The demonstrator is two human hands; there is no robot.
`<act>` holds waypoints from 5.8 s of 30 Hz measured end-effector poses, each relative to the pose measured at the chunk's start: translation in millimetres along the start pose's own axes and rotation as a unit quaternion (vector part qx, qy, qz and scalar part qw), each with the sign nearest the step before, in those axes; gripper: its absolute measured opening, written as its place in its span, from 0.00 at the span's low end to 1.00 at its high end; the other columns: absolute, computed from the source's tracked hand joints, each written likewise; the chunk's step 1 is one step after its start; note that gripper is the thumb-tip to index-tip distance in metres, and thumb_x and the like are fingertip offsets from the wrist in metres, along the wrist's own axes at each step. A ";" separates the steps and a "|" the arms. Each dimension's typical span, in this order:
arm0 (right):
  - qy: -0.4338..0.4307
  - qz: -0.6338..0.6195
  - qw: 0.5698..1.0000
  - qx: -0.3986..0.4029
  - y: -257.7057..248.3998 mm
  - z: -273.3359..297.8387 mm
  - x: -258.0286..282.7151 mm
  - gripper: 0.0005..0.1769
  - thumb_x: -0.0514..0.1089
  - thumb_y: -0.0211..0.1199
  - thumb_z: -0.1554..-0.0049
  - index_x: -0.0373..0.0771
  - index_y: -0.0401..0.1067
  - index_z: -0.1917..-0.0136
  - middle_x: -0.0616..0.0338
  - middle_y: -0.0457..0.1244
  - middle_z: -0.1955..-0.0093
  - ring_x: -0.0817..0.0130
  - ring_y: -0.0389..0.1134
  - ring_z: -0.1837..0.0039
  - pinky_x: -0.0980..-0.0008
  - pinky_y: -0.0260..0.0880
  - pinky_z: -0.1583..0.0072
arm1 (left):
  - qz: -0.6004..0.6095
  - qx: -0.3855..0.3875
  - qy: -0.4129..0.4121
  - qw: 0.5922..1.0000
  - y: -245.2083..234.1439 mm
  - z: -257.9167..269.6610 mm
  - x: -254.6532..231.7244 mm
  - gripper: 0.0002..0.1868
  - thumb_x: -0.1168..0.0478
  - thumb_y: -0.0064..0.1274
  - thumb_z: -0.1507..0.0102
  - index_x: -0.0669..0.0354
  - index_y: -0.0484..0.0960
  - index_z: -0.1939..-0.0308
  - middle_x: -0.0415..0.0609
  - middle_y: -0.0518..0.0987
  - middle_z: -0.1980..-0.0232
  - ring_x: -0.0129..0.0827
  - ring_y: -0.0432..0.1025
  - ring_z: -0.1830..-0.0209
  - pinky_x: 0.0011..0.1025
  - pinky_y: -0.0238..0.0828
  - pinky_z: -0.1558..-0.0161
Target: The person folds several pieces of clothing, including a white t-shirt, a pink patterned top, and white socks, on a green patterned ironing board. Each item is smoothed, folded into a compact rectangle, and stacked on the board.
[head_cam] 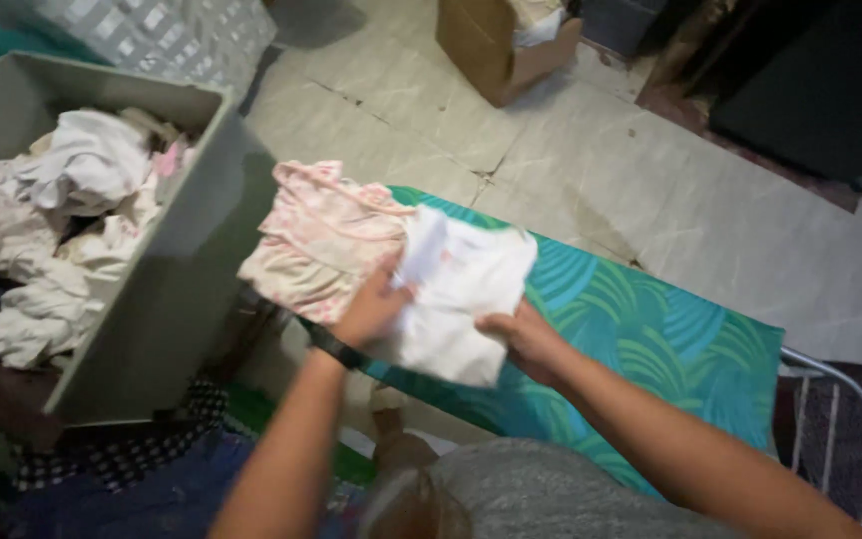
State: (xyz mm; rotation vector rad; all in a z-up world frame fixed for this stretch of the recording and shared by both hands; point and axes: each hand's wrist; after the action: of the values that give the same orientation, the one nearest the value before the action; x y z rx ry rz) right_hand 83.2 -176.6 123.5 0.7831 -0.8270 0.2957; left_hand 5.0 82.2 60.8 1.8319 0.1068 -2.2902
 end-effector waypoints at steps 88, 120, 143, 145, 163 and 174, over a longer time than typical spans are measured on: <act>-0.261 -0.040 0.964 -0.038 279.6 -37.2 153.8 0.31 0.56 0.44 0.31 0.31 0.61 0.26 0.47 0.62 0.30 0.54 0.64 0.30 0.52 0.61 0.26 | 0.072 0.182 0.156 0.968 -139.6 -8.0 -280.0 0.17 0.53 0.46 0.27 0.65 0.76 0.44 0.42 0.80 0.53 0.21 0.71 0.57 0.24 0.72 0.55; 0.052 0.203 0.866 -0.453 -203.5 150.4 -50.9 0.36 0.43 0.63 0.42 0.31 0.58 0.24 0.42 0.65 0.36 0.58 0.70 0.43 0.61 0.71 0.44 | -0.615 0.217 0.077 0.754 157.1 20.9 -11.2 0.29 0.41 0.58 0.38 0.60 0.80 0.45 0.59 0.70 0.34 0.56 0.60 0.29 0.52 0.58 0.32; -0.147 0.285 0.807 -0.496 -173.2 138.5 -83.5 0.11 0.43 0.61 0.40 0.39 0.77 0.45 0.55 0.70 0.55 0.58 0.72 0.52 0.60 0.72 0.46 | -0.461 0.234 0.115 0.848 55.5 21.2 -25.0 0.17 0.60 0.67 0.44 0.55 0.77 0.56 0.54 0.77 0.52 0.54 0.74 0.51 0.44 0.72 0.51; -0.084 0.349 0.807 -0.469 -161.5 148.8 -74.5 0.13 0.42 0.62 0.41 0.39 0.76 0.43 0.59 0.70 0.51 0.62 0.72 0.50 0.61 0.72 0.46 | -0.467 0.265 0.081 0.840 48.3 24.4 -21.0 0.23 0.63 0.66 0.47 0.52 0.77 0.49 0.54 0.76 0.49 0.52 0.74 0.49 0.43 0.72 0.50; -0.212 -0.020 0.809 -0.548 -296.4 203.9 -52.6 0.15 0.48 0.60 0.37 0.33 0.77 0.49 0.51 0.69 0.52 0.57 0.71 0.51 0.58 0.70 0.48 | 0.039 0.238 -0.041 0.970 39.4 -23.8 -148.2 0.21 0.50 0.49 0.31 0.67 0.83 0.51 0.47 0.85 0.54 0.25 0.79 0.59 0.26 0.76 0.56; -0.122 0.437 0.802 -0.389 -73.9 119.4 -1.5 0.51 0.58 0.72 0.51 0.41 0.53 0.22 0.44 0.52 0.24 0.47 0.54 0.24 0.52 0.54 0.27 | -0.058 0.127 -0.107 0.984 78.7 -24.1 -110.0 0.19 0.55 0.49 0.32 0.52 0.78 0.39 0.34 0.70 0.68 0.16 0.55 0.79 0.19 0.51 0.78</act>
State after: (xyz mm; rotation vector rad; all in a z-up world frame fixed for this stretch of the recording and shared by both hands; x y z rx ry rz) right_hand 55.5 -313.8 135.5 -0.4026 -1.4026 0.6190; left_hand 67.1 22.6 167.9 1.7128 -0.1207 -2.6733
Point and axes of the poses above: each hand's wrist, its own z-axis away from the middle knuckle, its own y-axis out of the palm, x = y × z
